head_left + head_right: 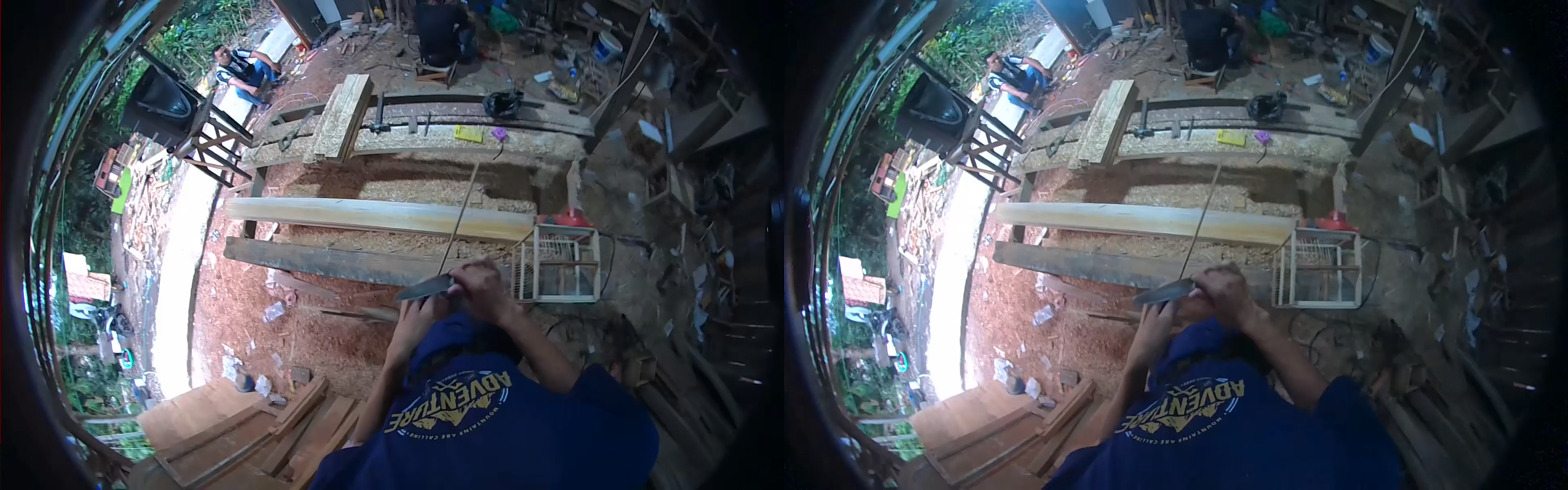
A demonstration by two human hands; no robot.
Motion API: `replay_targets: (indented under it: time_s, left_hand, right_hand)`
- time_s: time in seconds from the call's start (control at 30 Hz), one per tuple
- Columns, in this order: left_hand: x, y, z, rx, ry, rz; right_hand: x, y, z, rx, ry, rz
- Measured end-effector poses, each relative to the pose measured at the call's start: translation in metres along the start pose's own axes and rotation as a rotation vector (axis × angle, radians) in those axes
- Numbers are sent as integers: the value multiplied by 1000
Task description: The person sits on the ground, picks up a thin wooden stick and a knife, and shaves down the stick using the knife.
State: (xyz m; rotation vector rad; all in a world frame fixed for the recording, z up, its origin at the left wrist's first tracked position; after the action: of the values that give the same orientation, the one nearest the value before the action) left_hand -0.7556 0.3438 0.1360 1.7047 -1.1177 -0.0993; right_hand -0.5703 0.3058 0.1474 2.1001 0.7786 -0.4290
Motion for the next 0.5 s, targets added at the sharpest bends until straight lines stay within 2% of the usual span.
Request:
replay_targets:
  time_s: [0.07, 0.1, 0.3, 0.33, 0.4, 0.5]
  left_hand:
    - [-18, -19, -12, -31, 149, 136]
    - [-2, -1, -54, -243, 719, 682]
    - [4, -23, -134, -365, 603, 653]
    - [10, -27, -137, -390, 615, 663]
    - [17, -30, -148, -459, 568, 670]
    - [22, -33, -153, -527, 546, 653]
  right_hand:
    - [29, -7, -6, 16, -118, 42]
    - [41, -2, -14, 33, -153, 98]
    - [95, 29, -33, 179, -246, 292]
    - [106, 35, -29, 146, -306, 343]
    - [119, 54, -33, 272, -377, 392]
    - [139, 77, -21, 327, -530, 474]
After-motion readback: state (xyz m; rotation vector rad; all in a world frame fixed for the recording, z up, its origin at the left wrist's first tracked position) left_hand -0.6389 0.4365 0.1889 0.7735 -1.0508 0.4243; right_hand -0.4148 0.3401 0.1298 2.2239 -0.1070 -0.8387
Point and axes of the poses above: each hand's wrist, its own z-axis away from the middle knuckle, its own y-axis out of the back of the hand, x = y × z, the point moved 3 cm from there along -z, towards the middle knuckle, and after that the axes turned 8 degrees about x, right-handed, at the moved point
